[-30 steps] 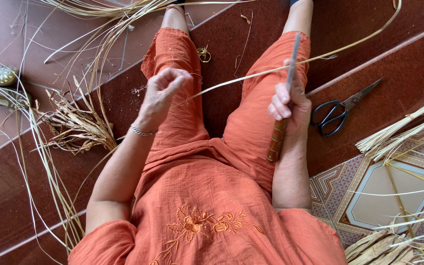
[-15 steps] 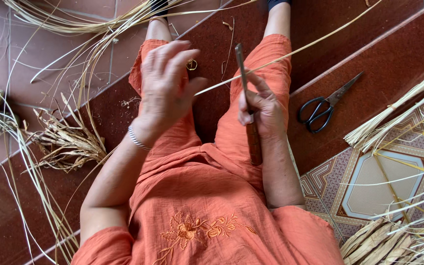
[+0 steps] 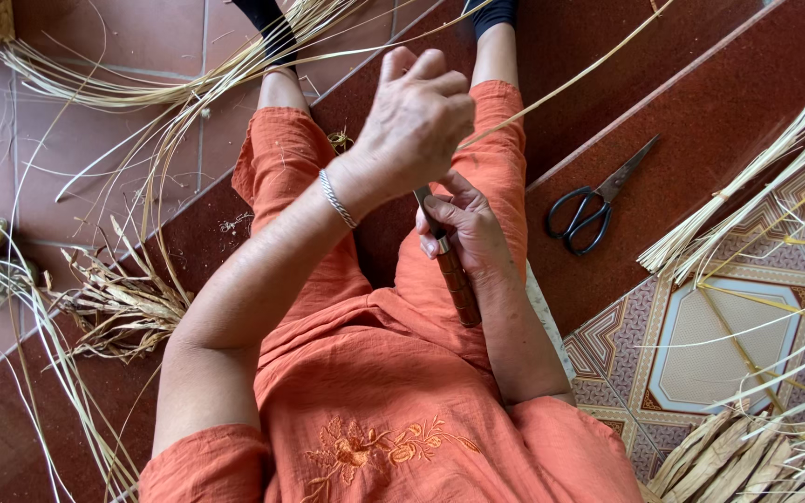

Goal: The person sits on the floor and uses a knife to split long dried plant fibers into thinner strands. They repeatedly pull fibers from a bundle, split them with the blade, and set the thinned strands aside.

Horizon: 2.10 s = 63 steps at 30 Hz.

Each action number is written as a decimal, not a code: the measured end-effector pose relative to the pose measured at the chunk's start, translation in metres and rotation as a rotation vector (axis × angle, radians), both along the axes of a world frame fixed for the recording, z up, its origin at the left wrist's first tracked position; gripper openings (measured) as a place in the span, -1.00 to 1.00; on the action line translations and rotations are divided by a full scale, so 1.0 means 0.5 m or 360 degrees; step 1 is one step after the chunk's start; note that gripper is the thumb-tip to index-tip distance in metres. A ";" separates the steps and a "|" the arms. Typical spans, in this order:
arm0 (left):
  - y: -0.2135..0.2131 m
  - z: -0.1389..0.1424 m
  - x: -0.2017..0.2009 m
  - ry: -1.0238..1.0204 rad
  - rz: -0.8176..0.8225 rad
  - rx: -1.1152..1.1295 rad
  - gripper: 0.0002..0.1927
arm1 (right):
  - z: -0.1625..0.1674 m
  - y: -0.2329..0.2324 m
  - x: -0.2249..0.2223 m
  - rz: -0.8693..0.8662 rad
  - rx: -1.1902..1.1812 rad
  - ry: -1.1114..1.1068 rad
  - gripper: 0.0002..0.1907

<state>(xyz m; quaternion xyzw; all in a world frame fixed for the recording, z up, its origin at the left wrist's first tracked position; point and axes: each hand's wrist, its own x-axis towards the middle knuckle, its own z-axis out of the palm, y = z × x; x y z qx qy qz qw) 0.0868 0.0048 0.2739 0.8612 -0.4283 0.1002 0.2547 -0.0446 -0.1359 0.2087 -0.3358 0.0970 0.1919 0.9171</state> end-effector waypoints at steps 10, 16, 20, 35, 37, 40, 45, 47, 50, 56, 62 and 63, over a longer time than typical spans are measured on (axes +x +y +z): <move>0.092 -0.015 0.086 0.1835 -0.0077 -0.0543 -0.88 | 0.036 -0.003 -0.008 0.0169 0.0083 -0.0101 -0.43; 0.105 -0.057 0.036 0.2122 -0.0145 -0.0980 -0.85 | 0.036 -0.016 -0.011 0.0114 0.0138 -0.0177 -0.29; 0.106 -0.089 -0.018 0.2329 -0.0107 -0.1261 -0.83 | 0.017 -0.037 0.006 0.0010 0.0270 -0.0219 -0.30; 0.130 -0.134 -0.073 0.1637 0.0006 -0.1275 -0.88 | -0.037 -0.073 0.024 -0.0141 0.0520 -0.0306 -0.46; 0.167 -0.137 -0.081 0.1419 0.0119 -0.1312 -0.89 | -0.044 -0.088 0.025 -0.0179 0.0601 -0.0293 -0.47; 0.259 -0.134 -0.106 0.1392 0.0464 -0.1374 -0.74 | -0.052 -0.112 0.021 -0.0228 0.0652 -0.0241 -0.47; 0.390 -0.120 -0.164 -0.0105 0.1144 -0.0464 -0.93 | -0.065 -0.144 0.031 -0.0263 0.0771 -0.0180 -0.50; 0.421 -0.112 -0.215 -0.0632 0.1254 -0.0095 -0.73 | -0.070 -0.151 0.036 -0.0231 0.0805 -0.0208 -0.50; 0.392 -0.140 -0.277 0.0526 0.0865 -0.0684 -0.95 | -0.075 -0.150 0.039 -0.0232 0.0867 -0.0234 -0.48; 0.257 -0.215 -0.346 0.2576 0.0477 -0.1659 -0.44 | -0.066 -0.134 0.029 -0.0247 0.0935 -0.0274 -0.48; 0.245 -0.123 -0.300 0.1933 0.0667 -0.2468 -0.51 | -0.043 -0.114 0.025 -0.0219 0.0833 -0.0256 -0.47; 0.249 -0.102 -0.298 0.1684 0.0722 -0.2441 -0.54 | -0.040 -0.103 0.028 -0.0216 0.0824 -0.0244 -0.47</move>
